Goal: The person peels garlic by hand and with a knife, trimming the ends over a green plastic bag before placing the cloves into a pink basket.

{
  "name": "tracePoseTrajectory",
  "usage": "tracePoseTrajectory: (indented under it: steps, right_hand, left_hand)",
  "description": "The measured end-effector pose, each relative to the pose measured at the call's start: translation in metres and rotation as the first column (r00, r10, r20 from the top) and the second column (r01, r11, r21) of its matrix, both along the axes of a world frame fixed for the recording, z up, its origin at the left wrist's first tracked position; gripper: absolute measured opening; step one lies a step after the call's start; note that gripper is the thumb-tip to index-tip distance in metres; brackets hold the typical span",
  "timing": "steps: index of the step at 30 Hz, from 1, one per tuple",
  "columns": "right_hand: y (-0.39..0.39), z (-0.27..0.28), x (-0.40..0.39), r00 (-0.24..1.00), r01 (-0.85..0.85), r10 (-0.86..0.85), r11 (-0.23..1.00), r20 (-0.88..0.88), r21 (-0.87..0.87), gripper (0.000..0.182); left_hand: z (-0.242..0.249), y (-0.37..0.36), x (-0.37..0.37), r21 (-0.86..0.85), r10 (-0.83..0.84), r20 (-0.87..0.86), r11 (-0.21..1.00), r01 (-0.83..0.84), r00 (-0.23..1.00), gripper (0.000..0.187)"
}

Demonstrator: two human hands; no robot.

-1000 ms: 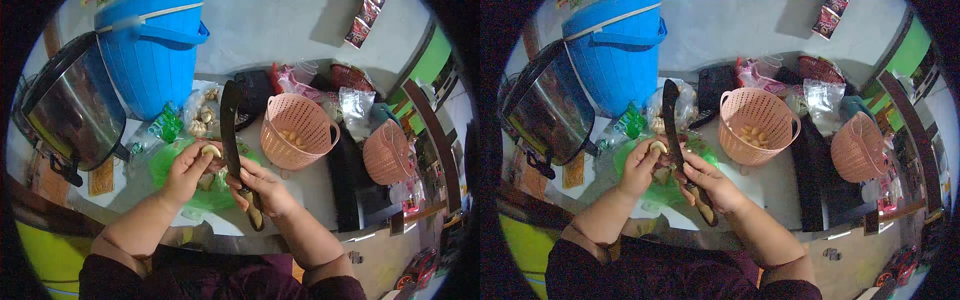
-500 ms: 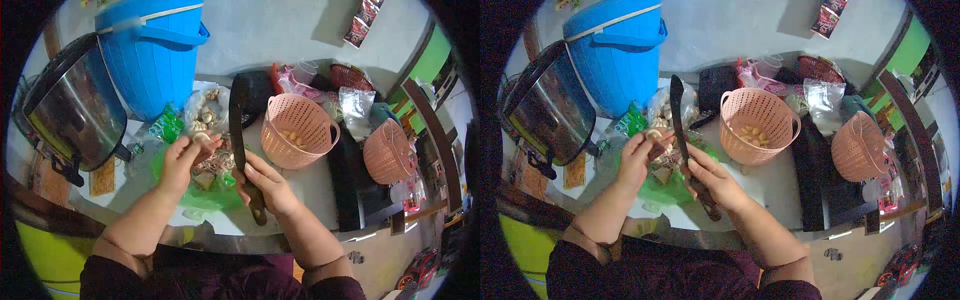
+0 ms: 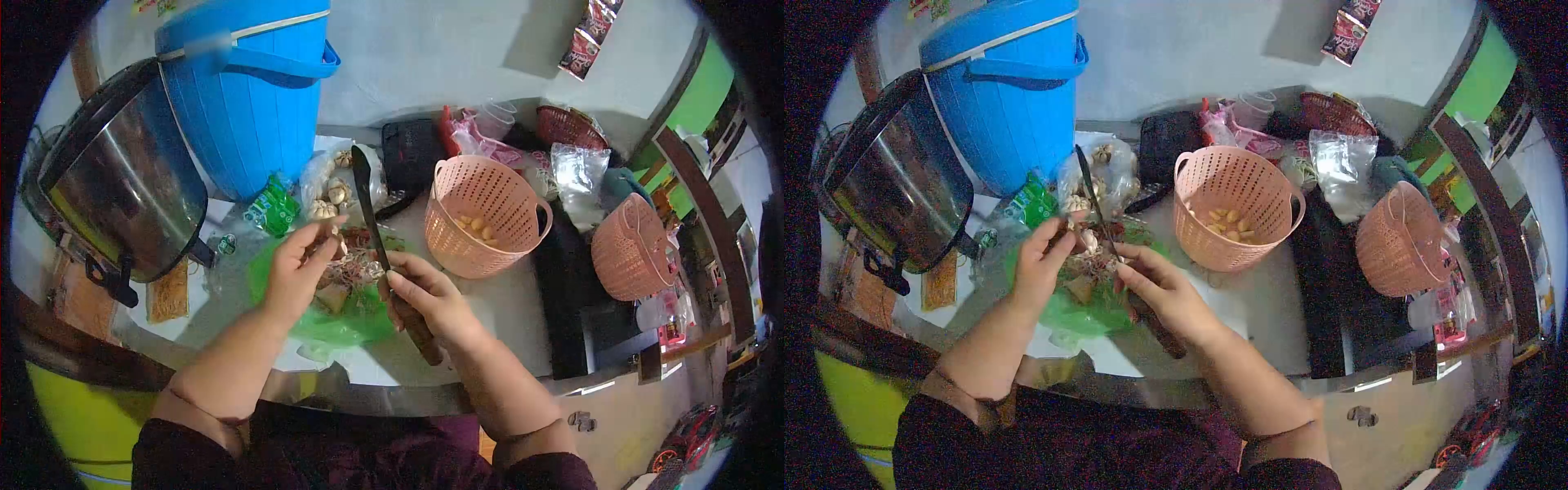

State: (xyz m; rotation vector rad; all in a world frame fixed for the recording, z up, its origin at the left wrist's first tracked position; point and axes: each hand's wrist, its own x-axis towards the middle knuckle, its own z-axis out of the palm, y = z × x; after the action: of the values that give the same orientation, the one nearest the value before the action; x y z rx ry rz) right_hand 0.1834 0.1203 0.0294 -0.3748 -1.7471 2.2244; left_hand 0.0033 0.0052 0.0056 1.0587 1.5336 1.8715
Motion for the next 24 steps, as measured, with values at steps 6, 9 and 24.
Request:
tracePoseTrajectory:
  steps: [6,9,24]
  right_hand:
    - [0.003,0.002,0.002,1.000,-0.012,0.013,0.996,-0.009,0.083,0.050]
    - [0.000,0.003,0.001,0.997,0.007,0.007,0.986,-0.083,0.168,0.055]
    - [-0.004,0.011,0.004,0.995,-0.045,0.087,0.839,-0.052,0.542,0.056]
  left_hand:
    - [-0.014,0.004,-0.005,0.030,-0.032,-0.198,0.999,0.039,0.980,0.030]
    - [-0.003,-0.003,0.002,0.020,-0.029,-0.319,0.999,0.037,0.947,0.033]
    - [0.004,-0.005,0.011,0.063,-0.037,-0.352,0.996,0.063,0.935,0.035]
